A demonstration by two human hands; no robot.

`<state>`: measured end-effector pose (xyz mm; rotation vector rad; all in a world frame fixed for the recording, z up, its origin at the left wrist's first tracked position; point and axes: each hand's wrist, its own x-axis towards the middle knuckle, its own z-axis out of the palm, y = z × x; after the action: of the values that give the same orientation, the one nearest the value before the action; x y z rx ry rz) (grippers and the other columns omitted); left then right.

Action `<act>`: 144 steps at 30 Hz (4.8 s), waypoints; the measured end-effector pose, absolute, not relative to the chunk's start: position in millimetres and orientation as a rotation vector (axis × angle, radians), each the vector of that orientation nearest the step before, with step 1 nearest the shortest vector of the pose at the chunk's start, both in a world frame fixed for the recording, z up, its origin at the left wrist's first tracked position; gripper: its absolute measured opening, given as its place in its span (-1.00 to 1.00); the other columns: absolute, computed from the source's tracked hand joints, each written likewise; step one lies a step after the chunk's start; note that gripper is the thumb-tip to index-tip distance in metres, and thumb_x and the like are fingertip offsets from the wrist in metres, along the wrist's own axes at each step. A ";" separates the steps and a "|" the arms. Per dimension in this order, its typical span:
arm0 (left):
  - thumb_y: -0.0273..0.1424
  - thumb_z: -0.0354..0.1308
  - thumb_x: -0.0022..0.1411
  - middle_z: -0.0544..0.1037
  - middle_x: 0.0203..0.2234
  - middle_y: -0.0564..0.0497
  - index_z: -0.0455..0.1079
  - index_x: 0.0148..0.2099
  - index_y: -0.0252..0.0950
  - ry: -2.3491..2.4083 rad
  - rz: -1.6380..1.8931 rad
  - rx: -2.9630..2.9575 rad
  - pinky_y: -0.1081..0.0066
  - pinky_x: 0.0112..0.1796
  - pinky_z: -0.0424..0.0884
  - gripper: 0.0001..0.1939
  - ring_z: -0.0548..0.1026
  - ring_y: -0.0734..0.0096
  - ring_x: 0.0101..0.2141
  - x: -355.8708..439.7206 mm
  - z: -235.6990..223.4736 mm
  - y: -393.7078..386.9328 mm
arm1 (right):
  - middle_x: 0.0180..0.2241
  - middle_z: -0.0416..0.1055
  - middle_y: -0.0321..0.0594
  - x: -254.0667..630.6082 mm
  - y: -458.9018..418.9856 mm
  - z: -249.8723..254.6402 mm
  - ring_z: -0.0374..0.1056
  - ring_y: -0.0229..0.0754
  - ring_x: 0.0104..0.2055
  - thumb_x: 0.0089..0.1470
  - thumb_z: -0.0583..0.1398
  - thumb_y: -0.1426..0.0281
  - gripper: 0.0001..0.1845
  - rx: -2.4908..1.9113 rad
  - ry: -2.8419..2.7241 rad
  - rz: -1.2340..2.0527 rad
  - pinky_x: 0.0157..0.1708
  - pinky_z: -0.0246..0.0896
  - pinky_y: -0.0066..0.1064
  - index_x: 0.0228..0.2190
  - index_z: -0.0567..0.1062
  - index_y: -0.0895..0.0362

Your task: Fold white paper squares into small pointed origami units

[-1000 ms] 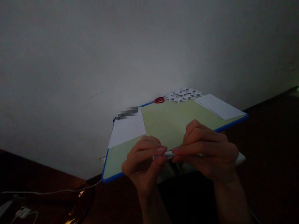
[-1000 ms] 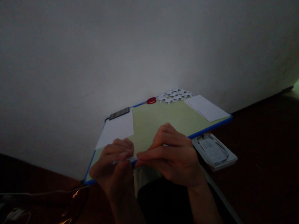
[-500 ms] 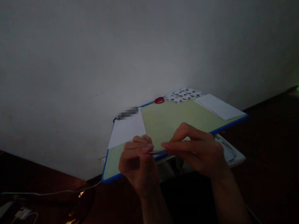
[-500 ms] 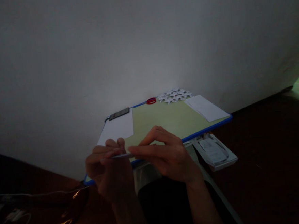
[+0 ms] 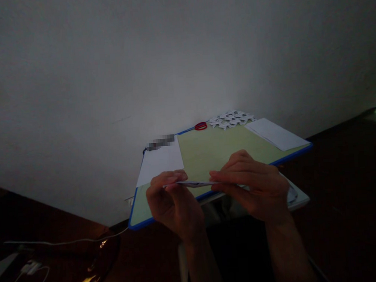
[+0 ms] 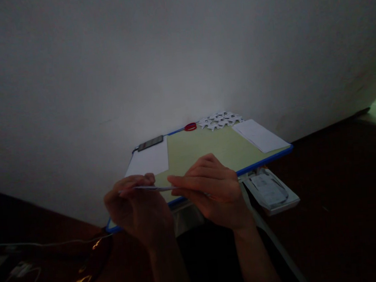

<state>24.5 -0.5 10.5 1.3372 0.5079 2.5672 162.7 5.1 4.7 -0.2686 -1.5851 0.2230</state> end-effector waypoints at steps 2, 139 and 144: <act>-0.34 0.30 0.31 0.43 -0.44 0.11 0.43 -0.26 -0.22 0.530 2.571 1.320 0.36 -0.30 0.37 -0.88 0.36 0.45 -0.41 26.7 9.9 -0.8 | -0.30 0.66 -0.24 164.6 6.5 3.5 0.51 -0.17 -0.34 0.08 0.37 0.64 -0.55 -0.266 -1.593 0.226 -0.25 0.30 -0.19 -0.01 0.61 0.05; -0.40 0.37 0.20 0.63 -0.43 0.03 0.58 -0.38 -0.24 1.094 1.759 1.924 0.38 -0.30 0.42 -0.91 0.54 0.36 -0.39 -5.6 -13.5 6.4 | -0.12 0.46 -0.22 163.5 21.9 -2.9 0.38 -0.09 -0.05 0.16 0.35 0.41 -0.64 -0.532 -1.654 0.582 -0.07 0.28 -0.22 0.00 0.55 -0.05; -0.44 0.37 0.20 0.51 -0.52 0.07 0.57 -0.36 -0.24 1.070 1.620 2.058 0.41 -0.38 0.31 -0.92 0.43 0.43 -0.46 -10.1 -11.5 2.6 | -0.31 0.45 -0.30 163.6 28.9 -9.9 0.37 -0.14 -0.19 0.16 0.34 0.44 -0.89 -0.454 -1.680 0.557 -0.16 0.27 -0.25 -0.26 0.56 -0.01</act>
<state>-10.1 2.6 -11.5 2.0582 1.0698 1.6201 163.6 28.9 -9.9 -0.4538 -1.6798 0.5573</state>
